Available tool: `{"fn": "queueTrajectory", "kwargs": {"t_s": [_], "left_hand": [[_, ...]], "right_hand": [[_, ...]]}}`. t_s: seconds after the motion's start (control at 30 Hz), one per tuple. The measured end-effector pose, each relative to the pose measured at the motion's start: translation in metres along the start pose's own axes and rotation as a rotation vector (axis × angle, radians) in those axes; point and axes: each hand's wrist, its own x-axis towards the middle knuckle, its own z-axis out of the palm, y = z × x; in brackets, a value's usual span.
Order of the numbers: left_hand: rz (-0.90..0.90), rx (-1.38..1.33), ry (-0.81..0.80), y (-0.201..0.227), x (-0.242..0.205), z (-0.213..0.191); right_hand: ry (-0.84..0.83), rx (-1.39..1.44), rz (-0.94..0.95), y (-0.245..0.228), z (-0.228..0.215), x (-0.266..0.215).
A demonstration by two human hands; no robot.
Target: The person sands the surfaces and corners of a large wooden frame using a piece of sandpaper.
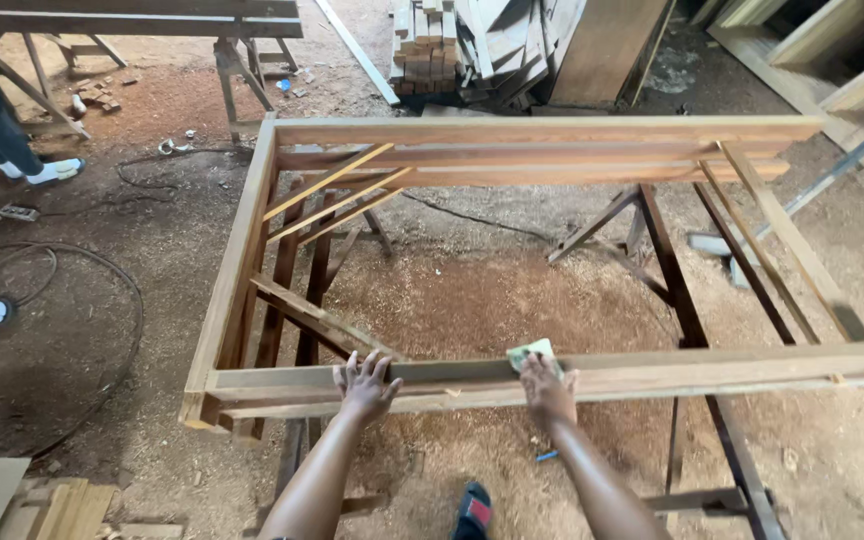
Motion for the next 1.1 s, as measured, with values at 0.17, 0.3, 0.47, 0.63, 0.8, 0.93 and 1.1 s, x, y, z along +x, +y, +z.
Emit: {"fn": "queueTrajectory", "kwargs": {"t_s": [0.17,0.3,0.47,0.63,0.8,0.93,1.1], "left_hand": [[-0.003,0.049,0.05,-0.001,0.005,0.007],[-0.033,0.05,0.051,-0.004,0.004,0.009],[0.007,0.018,0.159,-0.007,0.006,0.017],[-0.005,0.013,0.257,-0.006,0.006,0.022],[-0.062,-0.028,0.413,0.029,0.006,0.029],[0.183,-0.052,0.348,0.084,0.014,0.035],[0.456,-0.042,0.245,0.134,0.03,0.044]], "right_hand": [[0.022,-0.184,-0.216,-0.011,0.022,0.01],[-0.175,-0.191,-0.284,-0.003,0.017,0.018],[-0.056,-0.163,-0.223,0.047,-0.011,0.027],[-0.021,-0.157,-0.112,0.033,0.01,0.029],[0.173,-0.139,-0.597,0.019,0.033,0.022],[-0.018,0.145,-0.026,0.073,-0.002,0.025],[0.028,-0.185,-0.105,0.077,-0.011,0.029]]}}
